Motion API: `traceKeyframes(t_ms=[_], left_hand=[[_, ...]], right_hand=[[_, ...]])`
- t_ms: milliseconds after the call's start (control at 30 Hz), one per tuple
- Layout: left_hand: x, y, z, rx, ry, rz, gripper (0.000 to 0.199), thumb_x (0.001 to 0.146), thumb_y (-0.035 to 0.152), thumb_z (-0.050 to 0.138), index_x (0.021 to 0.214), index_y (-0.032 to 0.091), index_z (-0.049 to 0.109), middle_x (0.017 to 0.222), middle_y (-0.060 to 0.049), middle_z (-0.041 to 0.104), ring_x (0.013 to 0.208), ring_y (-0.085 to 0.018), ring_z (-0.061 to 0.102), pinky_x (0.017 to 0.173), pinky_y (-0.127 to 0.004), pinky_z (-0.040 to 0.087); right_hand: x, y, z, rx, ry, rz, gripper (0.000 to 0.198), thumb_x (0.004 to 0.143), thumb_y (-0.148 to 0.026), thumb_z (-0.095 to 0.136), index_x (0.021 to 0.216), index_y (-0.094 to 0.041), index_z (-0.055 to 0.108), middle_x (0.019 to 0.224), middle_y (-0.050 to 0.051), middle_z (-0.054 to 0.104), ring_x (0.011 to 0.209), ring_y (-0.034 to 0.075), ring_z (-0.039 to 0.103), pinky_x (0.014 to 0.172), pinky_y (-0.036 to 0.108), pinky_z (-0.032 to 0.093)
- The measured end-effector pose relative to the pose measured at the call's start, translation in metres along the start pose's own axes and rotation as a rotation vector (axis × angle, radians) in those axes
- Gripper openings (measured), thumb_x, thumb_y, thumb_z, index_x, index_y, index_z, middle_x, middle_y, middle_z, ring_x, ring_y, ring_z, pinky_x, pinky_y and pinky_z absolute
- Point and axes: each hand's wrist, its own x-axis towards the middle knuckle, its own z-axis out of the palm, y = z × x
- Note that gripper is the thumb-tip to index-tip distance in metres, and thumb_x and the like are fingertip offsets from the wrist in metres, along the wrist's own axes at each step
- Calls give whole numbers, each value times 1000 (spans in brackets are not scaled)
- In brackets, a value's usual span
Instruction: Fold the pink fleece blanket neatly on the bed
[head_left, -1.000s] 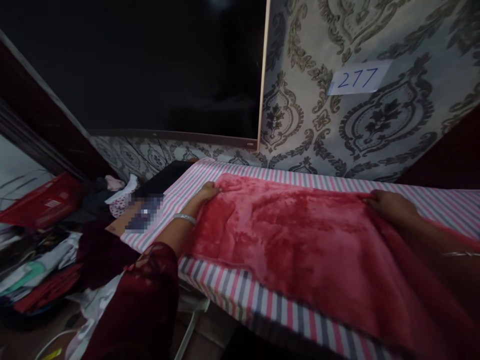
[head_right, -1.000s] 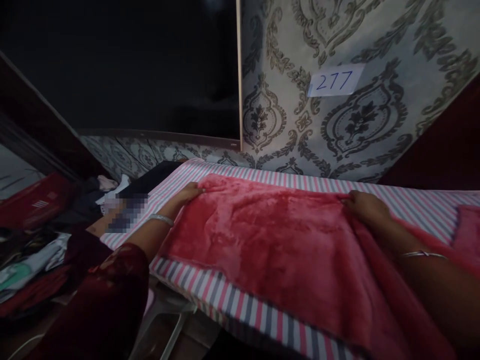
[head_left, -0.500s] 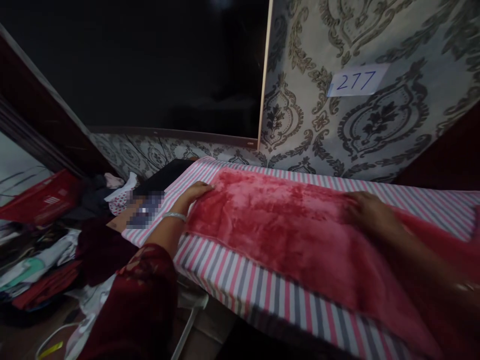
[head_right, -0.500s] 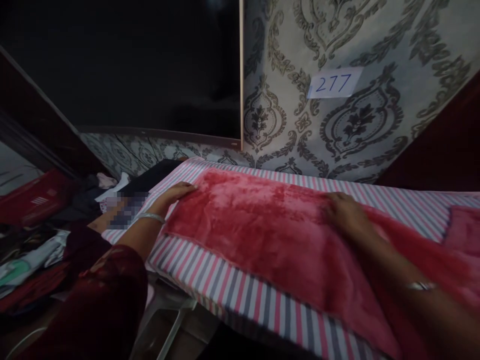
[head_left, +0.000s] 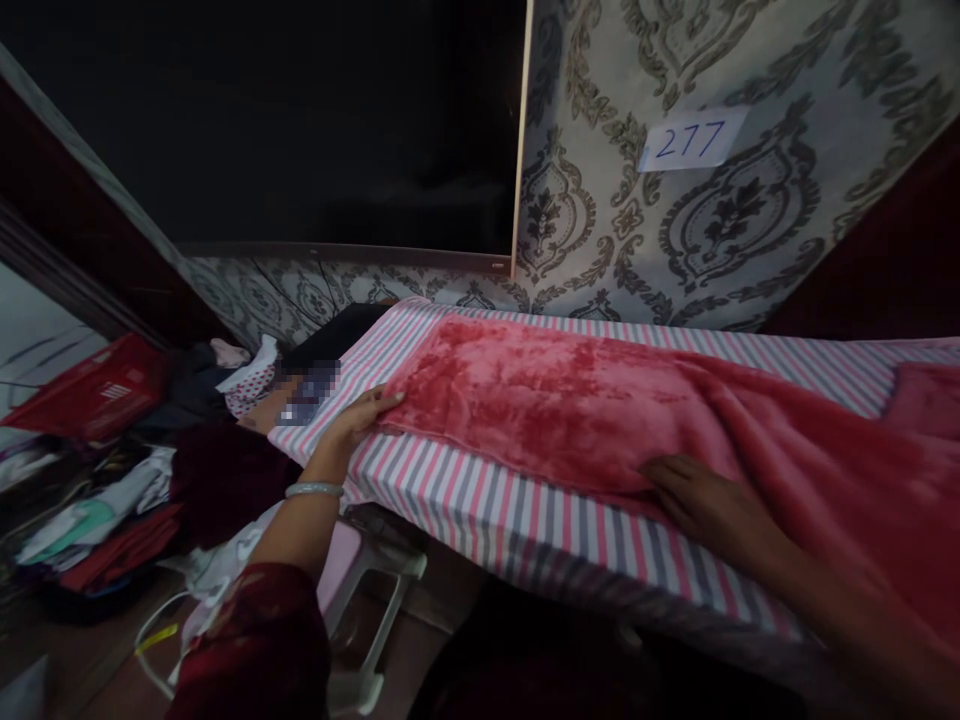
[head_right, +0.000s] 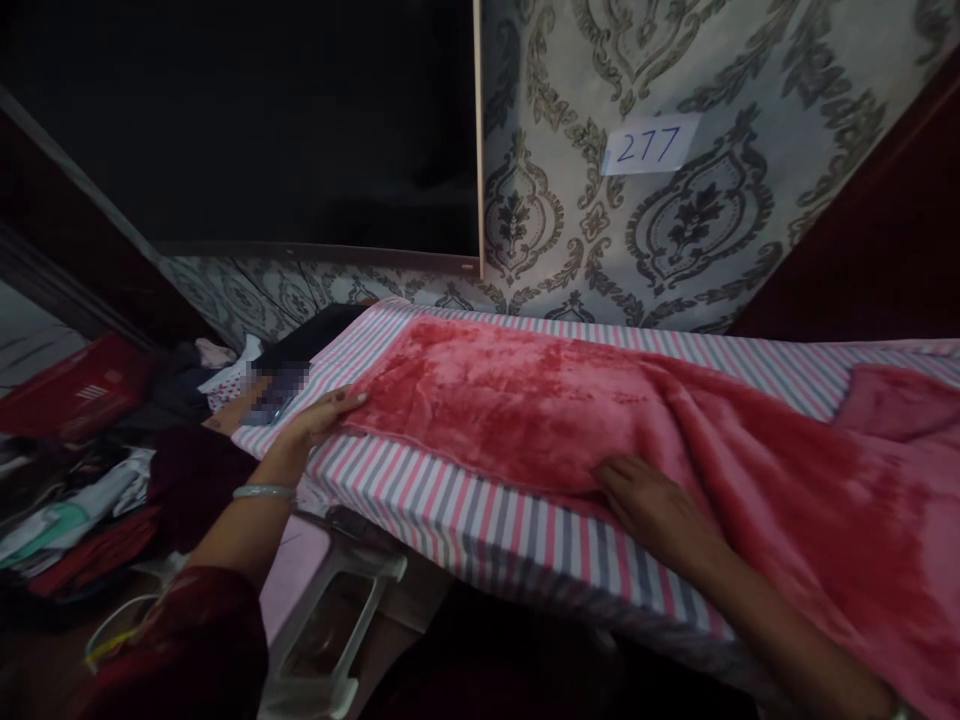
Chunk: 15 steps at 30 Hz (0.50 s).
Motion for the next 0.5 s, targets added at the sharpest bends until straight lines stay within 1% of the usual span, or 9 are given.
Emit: traceKeyframes(t_ms=[67,100,167,233,267,367,433,500], left_hand=[[-1,-1,5,80,-22,-11,33,67,25,87,90,13,67,65,-1,67,51,-14,62,45,-24,53],[-1,-1,7,100,-6,-4,28,69,26,86,85,13,66,59,1,63,44,-12,57,41,-22,49],[-1,0,8,102,41,30,24,74,29,82,80,15,63,50,5,54,37,-8,47,36,-19,41],[-1,1,6,103,75,60,24,77,31,80,78,17,61,47,6,49,36,-7,43,35,-18,37],[-1,2,3,106,84,67,24,78,32,80,78,17,61,47,6,49,36,-7,43,35,-18,36],[-5,2,-4,129,95,60,23,79,32,79,77,18,61,48,5,50,37,-8,44,36,-19,37],[-7,-1,-6,146,95,53,22,79,28,78,75,17,60,49,5,50,37,-8,43,36,-18,35],[-8,-4,-6,156,94,55,23,80,26,77,72,18,57,48,6,49,36,-7,41,36,-18,33]], right_hand=[[3,2,-2,-91,66,28,36,96,-20,36,103,-17,71,99,12,72,86,24,69,74,35,57],[4,3,-4,-135,114,54,34,96,-18,37,103,-16,70,98,13,71,85,24,68,73,35,56],[4,6,-7,-204,216,103,32,95,-17,39,108,-13,69,100,14,70,90,26,67,75,35,55],[2,7,-8,-248,257,113,32,95,-15,40,109,-12,68,102,15,69,93,27,65,78,37,54],[1,7,-6,-258,240,97,32,94,-14,40,108,-13,69,102,15,69,93,27,65,78,37,54],[-4,6,3,-240,130,46,34,91,-9,40,106,-15,70,96,12,69,88,24,65,76,34,53],[-8,6,8,-206,93,63,35,91,-8,40,108,-15,69,97,11,70,89,23,66,77,33,52],[-10,8,8,-184,60,125,33,93,-11,40,107,-16,69,100,11,69,92,23,66,77,32,51]])
